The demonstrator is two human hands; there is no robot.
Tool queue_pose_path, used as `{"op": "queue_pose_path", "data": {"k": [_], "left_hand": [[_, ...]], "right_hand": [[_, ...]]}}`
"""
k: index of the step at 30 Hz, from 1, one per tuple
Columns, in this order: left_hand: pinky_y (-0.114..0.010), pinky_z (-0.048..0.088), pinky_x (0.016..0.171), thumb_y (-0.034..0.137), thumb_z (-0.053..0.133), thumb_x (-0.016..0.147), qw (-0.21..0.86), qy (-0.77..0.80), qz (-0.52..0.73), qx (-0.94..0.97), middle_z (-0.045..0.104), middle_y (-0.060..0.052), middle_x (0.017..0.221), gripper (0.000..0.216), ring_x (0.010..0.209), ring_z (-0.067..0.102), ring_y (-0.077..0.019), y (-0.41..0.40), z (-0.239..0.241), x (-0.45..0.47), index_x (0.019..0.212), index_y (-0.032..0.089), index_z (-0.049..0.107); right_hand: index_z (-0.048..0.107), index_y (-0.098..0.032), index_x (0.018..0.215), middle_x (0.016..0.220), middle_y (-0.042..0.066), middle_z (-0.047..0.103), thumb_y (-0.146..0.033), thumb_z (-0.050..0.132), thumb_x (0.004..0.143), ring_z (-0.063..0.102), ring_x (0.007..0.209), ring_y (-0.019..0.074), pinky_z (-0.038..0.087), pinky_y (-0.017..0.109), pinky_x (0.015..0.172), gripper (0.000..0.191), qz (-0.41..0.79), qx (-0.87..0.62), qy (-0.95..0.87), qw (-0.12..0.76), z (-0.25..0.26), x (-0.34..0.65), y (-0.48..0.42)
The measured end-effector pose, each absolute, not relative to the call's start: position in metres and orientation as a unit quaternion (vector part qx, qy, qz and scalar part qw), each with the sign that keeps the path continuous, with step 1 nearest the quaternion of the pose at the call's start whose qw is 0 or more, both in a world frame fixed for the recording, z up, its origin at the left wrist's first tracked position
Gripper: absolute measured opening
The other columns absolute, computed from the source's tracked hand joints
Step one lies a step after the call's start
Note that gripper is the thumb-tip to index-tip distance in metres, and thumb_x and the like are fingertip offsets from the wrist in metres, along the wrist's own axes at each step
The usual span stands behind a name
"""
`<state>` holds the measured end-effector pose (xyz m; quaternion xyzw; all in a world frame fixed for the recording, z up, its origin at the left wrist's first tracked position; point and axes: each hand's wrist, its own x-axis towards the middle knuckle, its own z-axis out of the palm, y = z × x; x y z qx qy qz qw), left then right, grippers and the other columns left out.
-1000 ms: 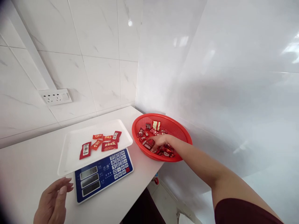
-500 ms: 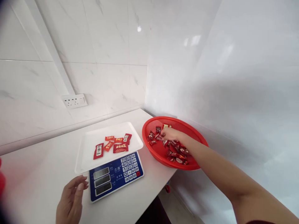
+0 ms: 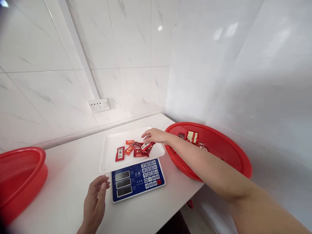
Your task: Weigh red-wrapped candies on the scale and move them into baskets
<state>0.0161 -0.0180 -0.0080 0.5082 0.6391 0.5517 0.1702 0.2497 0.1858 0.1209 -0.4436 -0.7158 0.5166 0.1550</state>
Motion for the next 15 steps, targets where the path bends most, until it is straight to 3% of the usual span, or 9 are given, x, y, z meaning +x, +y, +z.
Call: {"op": "queue_pose_path", "data": {"k": [4, 11, 15], "left_hand": [[-0.034, 0.054, 0.072, 0.049, 0.044, 0.086, 0.166, 0.633, 0.559, 0.51, 0.064, -0.008, 0.096, 0.035, 0.082, 0.064, -0.0188, -0.019, -0.008, 0.016, 0.103, 0.02, 0.054], [-0.033, 0.053, 0.074, 0.039, 0.043, 0.089, 0.166, 0.61, 0.568, 0.526, 0.063, -0.007, 0.097, 0.028, 0.083, 0.063, -0.0171, -0.02, -0.008, 0.018, 0.106, 0.02, 0.052], [-0.032, 0.052, 0.075, 0.035, 0.043, 0.09, 0.146, 0.602, 0.568, 0.542, 0.062, -0.006, 0.098, 0.024, 0.082, 0.062, -0.0153, -0.019, -0.01, 0.017, 0.106, 0.02, 0.052]], "right_hand": [[0.06, -0.013, 0.111, 0.108, 0.013, 0.066, -0.017, 0.064, 0.077, 0.064, 0.094, 0.0189, 0.048, 0.031, 0.087, 0.035, 0.497, -0.477, -0.692, 0.216, 0.129, 0.259, 0.182], [0.061, -0.017, 0.101, 0.103, 0.009, 0.068, -0.023, 0.062, 0.077, 0.063, 0.097, 0.0201, 0.05, 0.032, 0.087, 0.024, 0.51, -0.527, -0.608, 0.303, 0.13, 0.316, 0.149], [0.061, -0.023, 0.102, 0.114, 0.008, 0.064, -0.026, 0.061, 0.077, 0.063, 0.098, 0.0215, 0.053, 0.032, 0.08, 0.026, 0.505, -0.589, -0.543, 0.322, 0.122, 0.347, 0.132]]}}
